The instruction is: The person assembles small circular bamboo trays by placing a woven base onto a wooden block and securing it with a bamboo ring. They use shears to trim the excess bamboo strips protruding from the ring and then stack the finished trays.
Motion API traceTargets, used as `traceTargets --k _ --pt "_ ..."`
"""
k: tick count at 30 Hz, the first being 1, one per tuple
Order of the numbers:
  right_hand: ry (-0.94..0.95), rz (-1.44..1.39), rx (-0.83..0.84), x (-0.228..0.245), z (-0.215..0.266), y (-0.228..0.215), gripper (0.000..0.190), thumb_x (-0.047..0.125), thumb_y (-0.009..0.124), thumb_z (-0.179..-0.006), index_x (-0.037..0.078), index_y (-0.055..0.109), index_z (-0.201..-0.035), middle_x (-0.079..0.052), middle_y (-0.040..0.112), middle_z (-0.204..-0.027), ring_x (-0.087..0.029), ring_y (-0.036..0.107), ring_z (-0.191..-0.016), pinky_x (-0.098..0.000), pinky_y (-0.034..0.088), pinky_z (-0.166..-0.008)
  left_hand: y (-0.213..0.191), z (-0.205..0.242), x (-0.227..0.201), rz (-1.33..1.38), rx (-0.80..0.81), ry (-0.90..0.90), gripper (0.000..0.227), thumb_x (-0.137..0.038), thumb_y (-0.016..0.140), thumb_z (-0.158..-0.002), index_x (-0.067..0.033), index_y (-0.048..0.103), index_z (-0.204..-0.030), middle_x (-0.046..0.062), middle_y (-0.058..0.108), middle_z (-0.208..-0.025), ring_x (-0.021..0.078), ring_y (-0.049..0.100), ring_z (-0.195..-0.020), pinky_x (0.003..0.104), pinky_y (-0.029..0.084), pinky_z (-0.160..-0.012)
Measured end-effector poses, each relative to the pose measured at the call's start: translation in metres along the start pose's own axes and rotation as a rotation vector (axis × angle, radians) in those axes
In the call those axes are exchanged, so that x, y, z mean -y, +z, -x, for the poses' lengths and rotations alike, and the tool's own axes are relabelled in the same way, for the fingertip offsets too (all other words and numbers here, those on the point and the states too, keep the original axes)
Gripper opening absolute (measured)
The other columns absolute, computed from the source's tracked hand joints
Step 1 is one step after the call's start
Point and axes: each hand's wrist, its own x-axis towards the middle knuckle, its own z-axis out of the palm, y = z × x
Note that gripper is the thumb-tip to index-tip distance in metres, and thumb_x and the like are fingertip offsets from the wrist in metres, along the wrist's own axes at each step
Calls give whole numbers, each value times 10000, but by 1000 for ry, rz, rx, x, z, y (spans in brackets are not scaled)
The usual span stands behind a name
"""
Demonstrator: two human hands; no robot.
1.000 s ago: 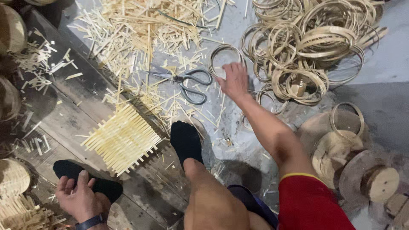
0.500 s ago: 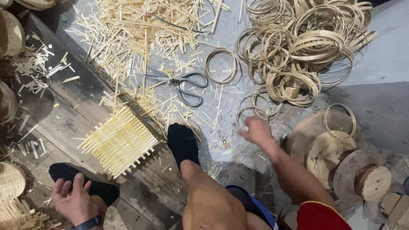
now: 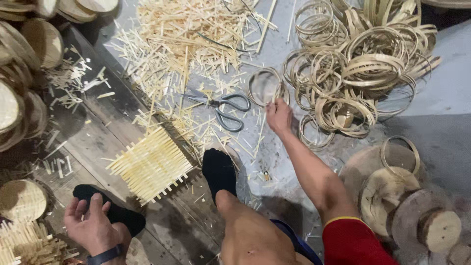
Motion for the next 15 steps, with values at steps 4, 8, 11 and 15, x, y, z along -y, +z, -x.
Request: traceTargets --k 4,8,11,15 --pt "-233 9 -188 43 -13 -14 128 139 701 -870 34 755 -919 -196 720 -857 -375 700 -799 -451 546 -742 24 26 -31 22 73 340 512 52 754 -1027 31 491 -1466 152 568 -1394 194 653 -1140 291 572 -978" --pt "-101 -173 10 103 3 -37 192 164 721 -923 34 759 -1060 -173 738 -869 -252 706 -738 -346 535 -704 80 71 -89 -27 285 527 406 26 756 -973 -3 601 -1348 114 653 -1262 173 680 -1101 296 593 -956" --pt "-195 -303 122 151 32 -52 195 140 737 -911 35 766 -1073 -118 768 -913 -160 704 -773 -289 550 -713 135 107 -127 -4 556 584 248 -146 708 -975 -56 707 -1206 99 729 -1172 182 701 -1044 316 599 -914" --pt "-356 -498 352 200 82 -72 140 110 738 -940 5 754 -1030 -85 768 -952 -143 718 -839 -278 578 -740 211 136 -148 191 892 107 388 -238 700 -961 -26 690 -1286 78 763 -1113 141 717 -931 263 578 -808"
